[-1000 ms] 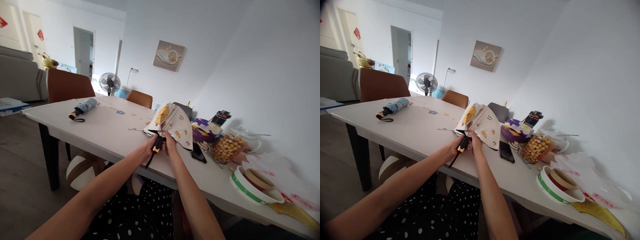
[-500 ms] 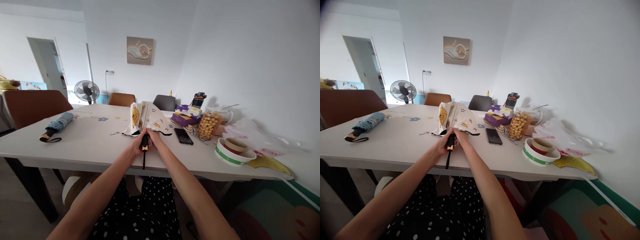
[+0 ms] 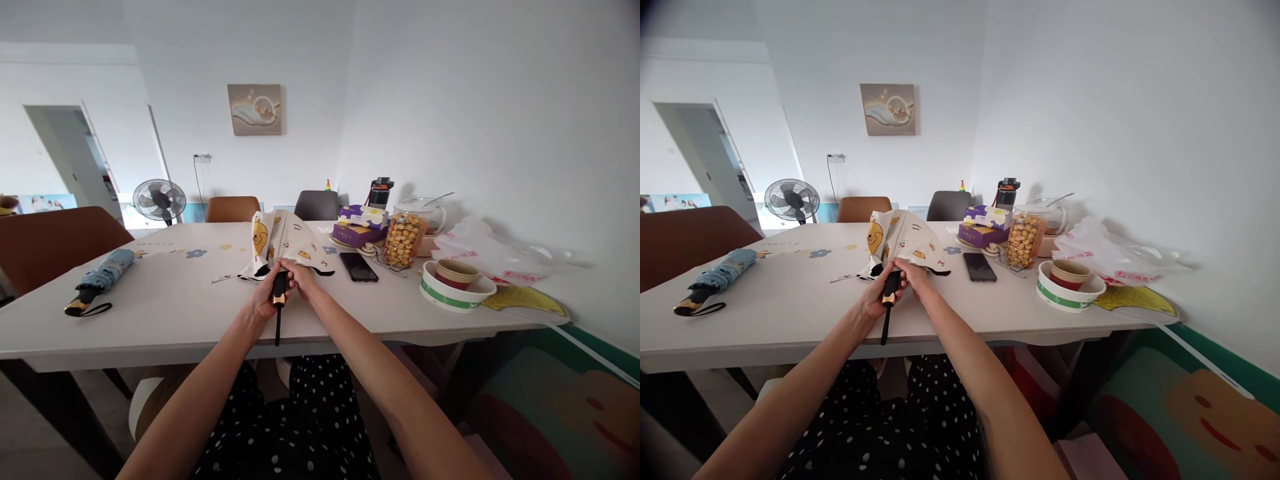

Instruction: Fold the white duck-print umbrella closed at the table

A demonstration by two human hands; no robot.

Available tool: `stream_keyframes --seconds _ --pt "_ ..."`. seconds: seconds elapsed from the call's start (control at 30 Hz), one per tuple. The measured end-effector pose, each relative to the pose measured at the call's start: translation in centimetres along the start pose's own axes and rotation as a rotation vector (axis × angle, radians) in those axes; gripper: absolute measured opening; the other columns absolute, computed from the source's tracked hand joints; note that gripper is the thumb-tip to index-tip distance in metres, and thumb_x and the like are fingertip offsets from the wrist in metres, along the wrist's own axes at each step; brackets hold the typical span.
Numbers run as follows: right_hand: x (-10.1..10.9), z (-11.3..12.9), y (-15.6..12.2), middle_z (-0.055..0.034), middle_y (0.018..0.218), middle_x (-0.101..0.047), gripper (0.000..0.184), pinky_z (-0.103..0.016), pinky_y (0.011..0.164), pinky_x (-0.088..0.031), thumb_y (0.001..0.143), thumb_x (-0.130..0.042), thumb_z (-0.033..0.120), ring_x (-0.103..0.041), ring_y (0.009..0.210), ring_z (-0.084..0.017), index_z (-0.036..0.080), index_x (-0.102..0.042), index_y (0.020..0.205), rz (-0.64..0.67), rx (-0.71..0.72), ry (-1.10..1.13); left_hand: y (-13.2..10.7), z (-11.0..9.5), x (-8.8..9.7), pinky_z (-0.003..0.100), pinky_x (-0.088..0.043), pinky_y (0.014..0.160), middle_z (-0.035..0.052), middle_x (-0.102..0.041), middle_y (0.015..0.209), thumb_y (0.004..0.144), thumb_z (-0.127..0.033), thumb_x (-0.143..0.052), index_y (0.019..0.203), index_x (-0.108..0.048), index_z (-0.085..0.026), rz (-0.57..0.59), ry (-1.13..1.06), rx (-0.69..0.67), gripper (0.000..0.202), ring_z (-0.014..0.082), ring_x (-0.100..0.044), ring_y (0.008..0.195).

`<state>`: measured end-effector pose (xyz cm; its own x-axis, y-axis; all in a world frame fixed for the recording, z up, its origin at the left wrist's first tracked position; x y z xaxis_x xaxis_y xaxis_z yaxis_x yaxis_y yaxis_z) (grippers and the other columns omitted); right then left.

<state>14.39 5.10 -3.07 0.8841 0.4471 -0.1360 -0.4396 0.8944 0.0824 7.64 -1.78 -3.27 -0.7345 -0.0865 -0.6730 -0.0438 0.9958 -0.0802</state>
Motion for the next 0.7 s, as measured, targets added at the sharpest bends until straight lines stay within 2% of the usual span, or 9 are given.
stream_keyframes --seconds 0.1,0.2,0.3,0.43,0.57,0.7 --pt "0.1 0.3 -0.5 0.0025 0.051 -0.052 0.034 -0.016 0.037 -0.038 0.066 -0.066 0.048 -0.046 0.041 -0.007 0.015 -0.059 0.063 -0.014 0.082 -0.044 -0.1 0.1 0.0 0.013 -0.042 0.036 -0.0018 -0.048 0.059 0.087 -0.042 -0.049 0.077 -0.051 -0.014 0.047 0.000 -0.002 0.030 0.0043 -0.046 0.042" --pt "0.2 0.8 -0.8 0.0005 0.059 -0.059 0.035 -0.016 0.035 -0.040 0.066 -0.066 0.048 -0.050 0.043 -0.008 0.015 -0.065 0.078 -0.015 0.122 -0.034 -0.2 -0.1 -0.3 0.013 -0.040 0.034 -0.0042 -0.045 0.060 0.081 -0.040 -0.059 0.079 -0.050 -0.016 0.114 -0.009 -0.073 0.026 0.0037 -0.044 0.042" --pt "0.0 0.9 -0.7 0.0019 0.054 -0.057 0.034 -0.018 0.032 -0.040 0.068 -0.066 0.047 -0.047 0.037 -0.008 0.015 -0.064 0.079 -0.008 0.040 -0.024 0.0 0.0 -0.3 0.013 -0.037 0.032 -0.0047 -0.043 0.059 0.079 -0.041 -0.062 0.075 -0.048 -0.016 0.054 0.019 -0.063 0.029 0.0034 -0.042 0.040" --pt "-0.4 0.9 -0.5 0.0007 0.054 -0.058 0.022 -0.017 0.034 -0.042 0.070 -0.067 0.035 -0.049 0.037 -0.007 0.014 -0.062 0.070 -0.023 -0.035 -0.099 0.5 0.1 0.4 0.012 -0.039 0.034 -0.0050 -0.042 0.057 0.082 -0.038 -0.060 0.074 -0.046 -0.015 -0.053 -0.049 -0.025 0.027 0.0024 -0.040 0.039" --pt "-0.1 0.8 -1.0 -0.0040 0.062 -0.063 0.036 -0.021 0.036 -0.045 0.074 -0.062 0.049 -0.056 0.041 -0.011 0.013 -0.063 0.069 0.039 -0.064 -0.166 0.1 0.2 0.5 0.014 -0.039 0.033 -0.0047 -0.042 0.056 0.084 -0.038 -0.056 0.073 -0.047 -0.015 -0.031 -0.019 -0.043 0.027 0.0033 -0.041 0.039" --pt "2.0 2.4 -2.7 -0.0090 0.057 -0.063 0.051 -0.021 0.038 -0.045 0.072 -0.059 0.061 -0.059 0.044 -0.015 0.011 -0.063 0.061 0.135 -0.090 -0.378 -0.4 0.7 0.1 0.015 -0.040 0.034 -0.0039 -0.043 0.058 0.086 -0.033 -0.053 0.074 -0.048 -0.014 -0.018 -0.003 -0.018 0.023 0.0041 -0.043 0.041"
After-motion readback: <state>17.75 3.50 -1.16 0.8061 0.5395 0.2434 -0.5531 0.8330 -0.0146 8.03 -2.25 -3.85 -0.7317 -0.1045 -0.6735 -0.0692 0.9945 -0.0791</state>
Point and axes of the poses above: each hand's wrist, its own y-axis towards the middle knuckle, its own x-axis out of the back of the hand, z = x × y, the point moved 3 cm from there along y, towards the middle knuckle
